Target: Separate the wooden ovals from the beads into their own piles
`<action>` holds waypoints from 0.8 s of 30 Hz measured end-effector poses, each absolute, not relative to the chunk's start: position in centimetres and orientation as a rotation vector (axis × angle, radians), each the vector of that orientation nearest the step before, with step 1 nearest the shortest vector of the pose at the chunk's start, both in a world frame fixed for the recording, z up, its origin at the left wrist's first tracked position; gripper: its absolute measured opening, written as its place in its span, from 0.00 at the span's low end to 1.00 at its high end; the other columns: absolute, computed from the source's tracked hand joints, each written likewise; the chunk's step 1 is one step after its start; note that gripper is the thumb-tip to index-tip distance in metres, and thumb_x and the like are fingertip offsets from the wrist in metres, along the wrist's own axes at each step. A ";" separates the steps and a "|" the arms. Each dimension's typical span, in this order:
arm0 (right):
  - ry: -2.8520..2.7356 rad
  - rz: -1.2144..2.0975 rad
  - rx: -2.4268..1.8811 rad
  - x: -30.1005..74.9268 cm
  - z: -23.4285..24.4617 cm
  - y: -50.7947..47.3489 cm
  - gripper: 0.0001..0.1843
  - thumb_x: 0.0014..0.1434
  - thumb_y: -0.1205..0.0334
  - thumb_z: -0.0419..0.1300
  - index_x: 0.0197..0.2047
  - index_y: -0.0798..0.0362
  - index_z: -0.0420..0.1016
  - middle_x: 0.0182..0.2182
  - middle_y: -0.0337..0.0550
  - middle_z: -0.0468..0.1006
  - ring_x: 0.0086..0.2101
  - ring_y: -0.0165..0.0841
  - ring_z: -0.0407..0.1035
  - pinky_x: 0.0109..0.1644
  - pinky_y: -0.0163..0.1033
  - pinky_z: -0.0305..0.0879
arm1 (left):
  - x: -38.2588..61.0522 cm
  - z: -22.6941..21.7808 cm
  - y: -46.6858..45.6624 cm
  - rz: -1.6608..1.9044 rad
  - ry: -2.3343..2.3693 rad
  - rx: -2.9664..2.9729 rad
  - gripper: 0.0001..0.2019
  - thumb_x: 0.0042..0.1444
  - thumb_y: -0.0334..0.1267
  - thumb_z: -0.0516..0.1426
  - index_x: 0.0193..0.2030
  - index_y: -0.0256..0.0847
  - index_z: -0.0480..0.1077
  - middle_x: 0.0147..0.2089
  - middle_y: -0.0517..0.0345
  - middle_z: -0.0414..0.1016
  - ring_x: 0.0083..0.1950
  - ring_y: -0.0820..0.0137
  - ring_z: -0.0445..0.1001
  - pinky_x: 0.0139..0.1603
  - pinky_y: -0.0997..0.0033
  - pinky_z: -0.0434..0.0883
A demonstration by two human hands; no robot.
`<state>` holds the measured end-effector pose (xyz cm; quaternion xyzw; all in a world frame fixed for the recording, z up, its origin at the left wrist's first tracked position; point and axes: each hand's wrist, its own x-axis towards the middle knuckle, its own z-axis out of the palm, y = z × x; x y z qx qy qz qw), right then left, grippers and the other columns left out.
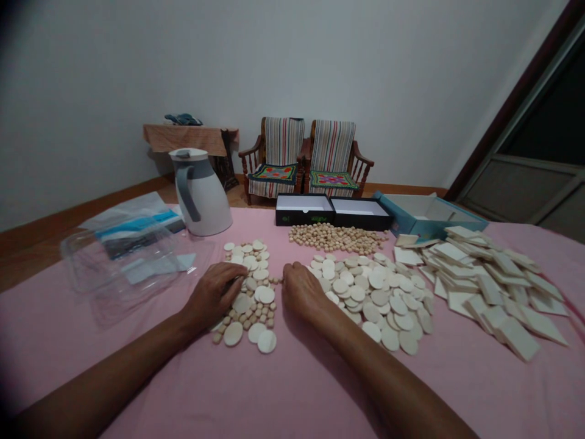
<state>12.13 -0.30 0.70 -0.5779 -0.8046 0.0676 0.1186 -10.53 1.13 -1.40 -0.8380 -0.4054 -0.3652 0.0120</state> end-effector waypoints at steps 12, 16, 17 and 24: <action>-1.866 0.080 -1.477 14.2 1.4 2.9 0.23 0.52 0.79 0.48 0.51 0.56 0.65 0.48 0.53 0.67 0.46 0.38 0.63 0.46 0.40 0.60 | -10.6 -1.6 1.2 -1.121 -1.264 -2.621 0.08 0.60 0.31 0.52 0.42 0.39 0.72 0.41 0.51 0.77 0.46 0.63 0.73 0.49 0.57 0.69; -2.134 0.335 -1.440 12.9 1.2 1.4 0.13 0.54 0.74 0.52 0.42 0.54 0.70 0.39 0.46 0.70 0.36 0.33 0.64 0.41 0.37 0.59 | -10.6 -1.5 1.2 -1.123 -1.272 -2.627 0.08 0.60 0.31 0.53 0.41 0.39 0.72 0.42 0.51 0.77 0.46 0.63 0.73 0.49 0.57 0.69; -2.180 0.399 -1.460 12.4 1.1 0.9 0.10 0.55 0.72 0.53 0.40 0.53 0.70 0.37 0.44 0.70 0.35 0.32 0.64 0.39 0.36 0.58 | -10.6 -1.5 1.1 -1.122 -1.276 -2.628 0.08 0.59 0.31 0.53 0.42 0.39 0.72 0.42 0.52 0.77 0.46 0.63 0.73 0.49 0.58 0.69; -2.163 0.478 -1.551 11.1 -0.3 0.3 0.09 0.55 0.73 0.51 0.36 0.53 0.68 0.34 0.42 0.70 0.35 0.30 0.62 0.37 0.35 0.53 | -10.6 -1.5 1.2 -1.116 -1.276 -2.637 0.07 0.59 0.31 0.53 0.41 0.39 0.72 0.41 0.52 0.77 0.45 0.63 0.72 0.49 0.58 0.68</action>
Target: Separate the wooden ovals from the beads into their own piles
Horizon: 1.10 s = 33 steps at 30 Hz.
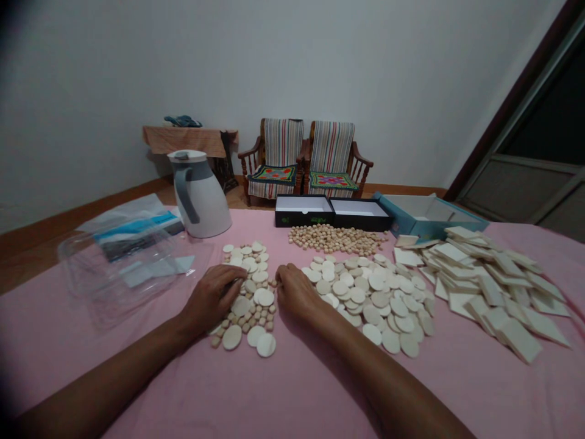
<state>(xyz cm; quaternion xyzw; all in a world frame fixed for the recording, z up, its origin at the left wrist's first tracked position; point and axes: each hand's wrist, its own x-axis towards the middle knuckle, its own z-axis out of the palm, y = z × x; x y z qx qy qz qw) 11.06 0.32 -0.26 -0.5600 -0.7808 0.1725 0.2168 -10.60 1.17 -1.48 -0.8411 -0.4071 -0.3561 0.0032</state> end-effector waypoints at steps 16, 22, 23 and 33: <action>-1.887 0.228 -1.384 15.4 2.1 3.2 0.13 0.51 0.77 0.51 0.37 0.54 0.69 0.35 0.44 0.73 0.36 0.33 0.67 0.42 0.37 0.62 | -10.6 -1.4 1.1 -1.129 -1.263 -2.623 0.08 0.60 0.32 0.53 0.41 0.39 0.72 0.42 0.51 0.77 0.46 0.62 0.74 0.48 0.57 0.69; -2.189 0.536 -1.397 11.8 0.1 0.8 0.10 0.54 0.73 0.53 0.38 0.53 0.72 0.36 0.42 0.71 0.36 0.30 0.64 0.38 0.34 0.58 | -10.6 -1.4 1.1 -1.132 -1.271 -2.623 0.07 0.59 0.31 0.53 0.41 0.40 0.72 0.41 0.52 0.77 0.45 0.63 0.73 0.48 0.58 0.69; -2.175 0.535 -1.420 11.5 0.0 0.5 0.09 0.55 0.72 0.54 0.37 0.53 0.71 0.36 0.42 0.71 0.37 0.30 0.64 0.39 0.34 0.57 | -10.5 -1.3 1.1 -1.130 -1.272 -2.626 0.07 0.59 0.31 0.53 0.41 0.40 0.72 0.41 0.52 0.77 0.45 0.63 0.73 0.48 0.58 0.69; -2.201 0.373 -1.644 13.1 1.0 1.4 0.04 0.52 0.68 0.56 0.33 0.53 0.70 0.29 0.40 0.73 0.30 0.30 0.63 0.32 0.35 0.51 | -10.6 -1.3 1.1 -1.129 -1.262 -2.630 0.08 0.59 0.31 0.52 0.40 0.39 0.72 0.41 0.51 0.77 0.45 0.63 0.73 0.48 0.57 0.69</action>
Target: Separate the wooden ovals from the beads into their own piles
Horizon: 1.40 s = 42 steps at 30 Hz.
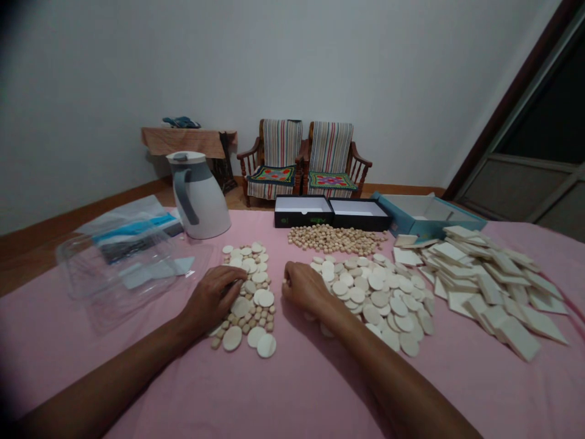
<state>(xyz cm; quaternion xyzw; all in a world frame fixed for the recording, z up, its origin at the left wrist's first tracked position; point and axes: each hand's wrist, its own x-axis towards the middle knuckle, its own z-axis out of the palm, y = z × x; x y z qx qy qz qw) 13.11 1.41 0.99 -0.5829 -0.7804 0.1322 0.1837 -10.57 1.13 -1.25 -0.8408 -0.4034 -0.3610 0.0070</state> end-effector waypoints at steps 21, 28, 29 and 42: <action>-2.190 0.571 -1.376 11.1 0.1 -0.1 0.10 0.52 0.70 0.57 0.38 0.52 0.72 0.36 0.41 0.72 0.36 0.30 0.63 0.38 0.34 0.56 | -10.5 -1.4 1.2 -1.121 -1.265 -2.631 0.07 0.60 0.31 0.53 0.41 0.39 0.72 0.41 0.52 0.77 0.45 0.63 0.73 0.49 0.58 0.68; -2.221 0.606 -1.386 10.6 0.6 -0.5 0.04 0.52 0.69 0.56 0.32 0.53 0.69 0.29 0.38 0.69 0.30 0.28 0.59 0.33 0.33 0.51 | -10.6 -1.5 1.4 -1.103 -1.260 -2.656 0.07 0.59 0.30 0.53 0.41 0.39 0.72 0.42 0.53 0.77 0.46 0.64 0.72 0.50 0.59 0.67; -2.233 0.590 -1.400 10.8 0.6 -0.3 0.03 0.52 0.69 0.56 0.32 0.53 0.68 0.29 0.39 0.69 0.29 0.28 0.59 0.32 0.33 0.51 | -10.6 -1.5 1.4 -1.106 -1.259 -2.655 0.07 0.59 0.30 0.53 0.41 0.39 0.72 0.42 0.53 0.77 0.46 0.64 0.72 0.50 0.59 0.67; -2.009 0.261 -1.257 13.6 0.5 2.4 0.08 0.56 0.72 0.54 0.38 0.54 0.71 0.34 0.43 0.73 0.33 0.31 0.66 0.38 0.36 0.60 | -10.6 -1.4 1.2 -1.103 -1.274 -2.661 0.07 0.60 0.31 0.53 0.40 0.38 0.72 0.42 0.53 0.77 0.46 0.64 0.72 0.49 0.59 0.67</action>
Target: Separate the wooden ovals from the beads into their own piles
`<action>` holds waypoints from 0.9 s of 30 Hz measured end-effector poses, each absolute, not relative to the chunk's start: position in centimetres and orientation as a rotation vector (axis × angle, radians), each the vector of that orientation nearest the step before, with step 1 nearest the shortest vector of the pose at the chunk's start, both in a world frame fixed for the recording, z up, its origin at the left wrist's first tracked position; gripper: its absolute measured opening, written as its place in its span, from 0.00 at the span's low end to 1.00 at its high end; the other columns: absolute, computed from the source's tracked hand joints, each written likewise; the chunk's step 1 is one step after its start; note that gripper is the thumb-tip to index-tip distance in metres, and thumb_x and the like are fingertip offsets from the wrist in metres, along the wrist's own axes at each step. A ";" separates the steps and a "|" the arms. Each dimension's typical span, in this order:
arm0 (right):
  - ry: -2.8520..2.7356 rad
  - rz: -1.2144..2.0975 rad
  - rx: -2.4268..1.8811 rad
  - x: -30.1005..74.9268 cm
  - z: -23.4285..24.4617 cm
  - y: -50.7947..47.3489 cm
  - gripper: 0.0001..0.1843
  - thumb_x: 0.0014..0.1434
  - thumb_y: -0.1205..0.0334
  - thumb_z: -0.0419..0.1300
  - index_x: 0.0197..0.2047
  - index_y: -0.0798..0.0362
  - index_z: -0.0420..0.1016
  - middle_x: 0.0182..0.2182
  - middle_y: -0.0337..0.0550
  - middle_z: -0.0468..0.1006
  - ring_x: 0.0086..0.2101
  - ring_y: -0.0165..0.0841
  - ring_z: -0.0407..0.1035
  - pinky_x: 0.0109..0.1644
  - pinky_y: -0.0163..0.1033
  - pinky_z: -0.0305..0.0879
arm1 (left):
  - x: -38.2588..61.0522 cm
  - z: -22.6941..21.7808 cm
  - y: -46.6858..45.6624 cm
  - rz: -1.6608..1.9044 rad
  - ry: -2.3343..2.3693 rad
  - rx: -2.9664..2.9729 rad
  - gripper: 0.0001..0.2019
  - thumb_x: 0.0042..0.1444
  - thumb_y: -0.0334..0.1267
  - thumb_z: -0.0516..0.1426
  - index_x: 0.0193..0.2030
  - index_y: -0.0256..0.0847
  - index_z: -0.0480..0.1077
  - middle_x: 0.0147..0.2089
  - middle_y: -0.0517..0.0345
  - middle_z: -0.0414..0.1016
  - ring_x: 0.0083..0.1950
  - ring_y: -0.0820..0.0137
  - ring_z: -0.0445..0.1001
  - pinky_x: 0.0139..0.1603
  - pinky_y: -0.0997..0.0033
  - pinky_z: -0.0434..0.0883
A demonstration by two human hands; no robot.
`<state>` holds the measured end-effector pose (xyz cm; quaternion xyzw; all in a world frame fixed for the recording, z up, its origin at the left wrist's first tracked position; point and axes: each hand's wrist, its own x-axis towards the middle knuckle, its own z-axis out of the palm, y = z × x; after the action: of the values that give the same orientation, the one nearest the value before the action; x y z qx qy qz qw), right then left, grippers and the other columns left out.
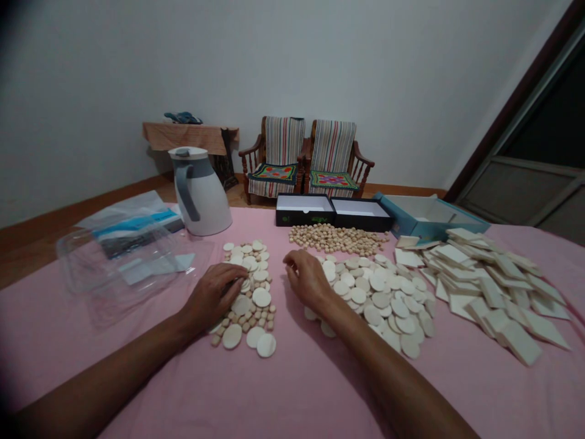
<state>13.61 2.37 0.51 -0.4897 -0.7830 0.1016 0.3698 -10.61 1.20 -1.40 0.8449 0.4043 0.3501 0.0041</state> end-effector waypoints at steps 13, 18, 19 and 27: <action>-2.161 0.387 -1.222 10.4 -2.2 0.7 0.07 0.55 0.74 0.54 0.35 0.53 0.69 0.34 0.42 0.71 0.37 0.32 0.63 0.41 0.36 0.58 | -10.6 -1.6 1.2 1.110 1.276 2.658 0.07 0.60 0.31 0.53 0.41 0.39 0.72 0.42 0.53 0.77 0.46 0.64 0.72 0.50 0.59 0.67; -2.058 0.365 -1.412 11.4 -1.4 1.2 0.08 0.51 0.74 0.55 0.32 0.52 0.69 0.31 0.40 0.70 0.32 0.30 0.64 0.35 0.35 0.57 | -10.6 -1.5 1.2 1.113 1.266 2.659 0.07 0.60 0.31 0.53 0.41 0.39 0.72 0.42 0.53 0.77 0.46 0.64 0.72 0.49 0.59 0.68; -2.017 0.357 -1.446 11.8 -1.2 1.7 0.07 0.50 0.74 0.55 0.31 0.53 0.68 0.29 0.40 0.71 0.32 0.31 0.65 0.35 0.36 0.58 | -10.6 -1.5 1.2 1.112 1.260 2.661 0.07 0.60 0.31 0.53 0.41 0.39 0.72 0.42 0.52 0.77 0.46 0.64 0.72 0.49 0.59 0.68; -1.426 0.455 -1.247 15.3 -0.5 5.0 0.15 0.53 0.70 0.51 0.45 0.52 0.68 0.45 0.47 0.75 0.43 0.34 0.74 0.46 0.40 0.68 | -10.8 -1.6 1.3 1.125 1.248 2.655 0.08 0.60 0.31 0.52 0.41 0.38 0.72 0.42 0.51 0.77 0.45 0.64 0.72 0.49 0.58 0.68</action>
<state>15.29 5.04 -0.50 -0.5296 -0.6054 0.1932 0.5619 -10.76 1.30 -1.63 0.8450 0.3972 0.3580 0.0000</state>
